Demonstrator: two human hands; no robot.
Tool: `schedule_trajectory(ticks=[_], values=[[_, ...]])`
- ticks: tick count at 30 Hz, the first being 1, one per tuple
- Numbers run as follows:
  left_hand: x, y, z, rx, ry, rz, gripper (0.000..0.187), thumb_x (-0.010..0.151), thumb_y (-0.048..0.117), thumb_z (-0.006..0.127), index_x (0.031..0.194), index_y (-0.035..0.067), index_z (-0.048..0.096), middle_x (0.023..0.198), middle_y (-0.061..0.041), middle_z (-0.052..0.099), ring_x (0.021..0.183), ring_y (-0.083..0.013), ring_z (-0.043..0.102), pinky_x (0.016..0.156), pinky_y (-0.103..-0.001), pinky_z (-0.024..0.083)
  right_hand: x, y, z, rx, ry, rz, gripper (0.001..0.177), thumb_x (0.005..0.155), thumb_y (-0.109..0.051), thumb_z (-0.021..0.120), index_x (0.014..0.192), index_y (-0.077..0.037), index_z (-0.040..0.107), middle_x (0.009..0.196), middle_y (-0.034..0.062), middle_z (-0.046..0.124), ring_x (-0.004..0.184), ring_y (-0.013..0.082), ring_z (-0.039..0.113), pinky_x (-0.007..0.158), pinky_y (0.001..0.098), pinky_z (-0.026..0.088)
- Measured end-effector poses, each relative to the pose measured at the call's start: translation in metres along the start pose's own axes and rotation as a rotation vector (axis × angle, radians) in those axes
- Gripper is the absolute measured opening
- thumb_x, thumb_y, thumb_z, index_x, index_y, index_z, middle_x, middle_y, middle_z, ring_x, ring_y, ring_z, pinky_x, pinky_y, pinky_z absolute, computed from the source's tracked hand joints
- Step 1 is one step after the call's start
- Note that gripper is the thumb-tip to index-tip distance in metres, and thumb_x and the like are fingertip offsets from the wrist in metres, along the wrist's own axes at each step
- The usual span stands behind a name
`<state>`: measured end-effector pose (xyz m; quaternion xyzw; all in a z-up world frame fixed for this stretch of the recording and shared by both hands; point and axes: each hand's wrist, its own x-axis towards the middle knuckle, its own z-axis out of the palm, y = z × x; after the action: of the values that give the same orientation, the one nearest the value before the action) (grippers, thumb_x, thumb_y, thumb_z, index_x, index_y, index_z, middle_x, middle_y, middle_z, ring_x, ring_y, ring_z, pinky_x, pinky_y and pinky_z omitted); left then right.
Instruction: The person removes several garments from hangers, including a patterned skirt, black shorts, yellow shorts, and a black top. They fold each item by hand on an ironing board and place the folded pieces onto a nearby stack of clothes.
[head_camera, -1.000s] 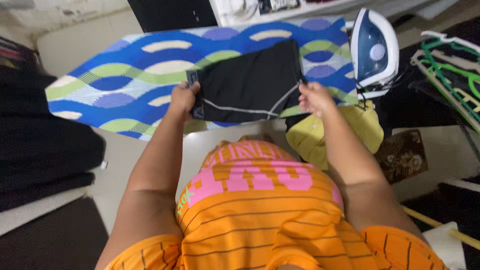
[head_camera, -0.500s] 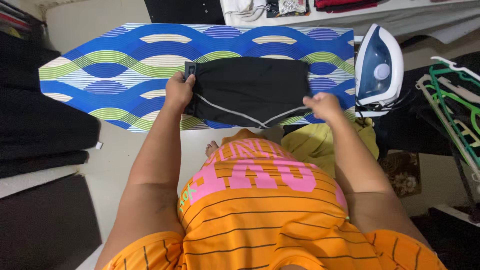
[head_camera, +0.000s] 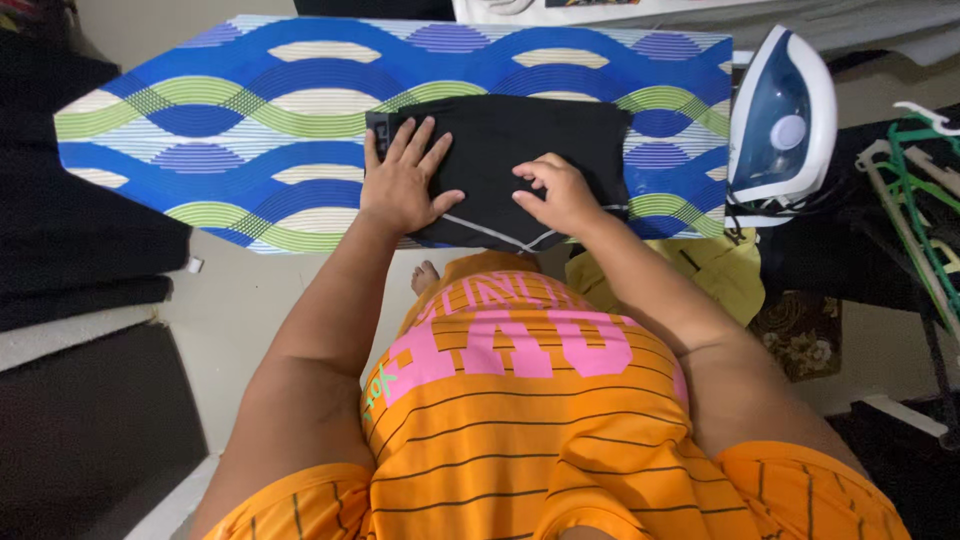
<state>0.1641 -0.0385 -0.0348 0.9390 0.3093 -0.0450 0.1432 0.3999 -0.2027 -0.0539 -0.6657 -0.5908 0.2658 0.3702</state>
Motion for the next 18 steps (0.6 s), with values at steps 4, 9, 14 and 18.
schedule_trajectory(ticks=[4, 9, 14, 18], values=[[-0.003, 0.001, -0.002, -0.002, -0.002, -0.004, 0.099, 0.08, 0.079, 0.06, 0.159, 0.026, 0.036, 0.168, -0.006, 0.023, 0.154, -0.0277, 0.018, 0.119, -0.068, 0.006, -0.002, 0.003, 0.001, -0.052, 0.014, -0.025, 0.036, 0.079, -0.012, 0.086, 0.112, -0.004, 0.074, 0.098, 0.0111, 0.067, 0.08, 0.0213, 0.066, 0.074, 0.0329, 0.056], [-0.005, 0.004, -0.008, -0.003, -0.046, -0.017, 0.1, 0.079, 0.08, 0.06, 0.16, 0.027, 0.033, 0.169, -0.004, 0.02, 0.155, -0.0265, 0.015, 0.12, -0.067, 0.004, -0.004, 0.008, 0.015, -0.042, 0.141, 0.058, 0.01, 0.09, -0.01, 0.081, 0.099, -0.005, 0.079, 0.09, 0.0087, 0.072, 0.074, 0.0186, 0.068, 0.069, 0.0304, 0.055], [-0.002, 0.002, -0.012, -0.016, -0.084, -0.029, 0.101, 0.079, 0.08, 0.059, 0.16, 0.029, 0.03, 0.169, -0.003, 0.018, 0.155, -0.0257, 0.013, 0.12, -0.066, 0.003, -0.04, 0.027, -0.034, 0.01, 0.085, 0.155, 0.009, 0.096, -0.012, 0.077, 0.1, -0.004, 0.077, 0.091, 0.0067, 0.071, 0.081, 0.0125, 0.069, 0.072, 0.0272, 0.055], [-0.002, 0.0, -0.009, -0.021, -0.076, -0.023, 0.1, 0.079, 0.079, 0.059, 0.161, 0.029, 0.03, 0.17, -0.003, 0.018, 0.156, -0.0252, 0.013, 0.12, -0.066, 0.002, -0.094, 0.025, -0.07, 0.125, -0.225, 0.523, 0.01, 0.094, -0.014, 0.075, 0.099, -0.006, 0.076, 0.087, 0.0015, 0.074, 0.079, 0.0079, 0.066, 0.071, 0.0258, 0.054]])
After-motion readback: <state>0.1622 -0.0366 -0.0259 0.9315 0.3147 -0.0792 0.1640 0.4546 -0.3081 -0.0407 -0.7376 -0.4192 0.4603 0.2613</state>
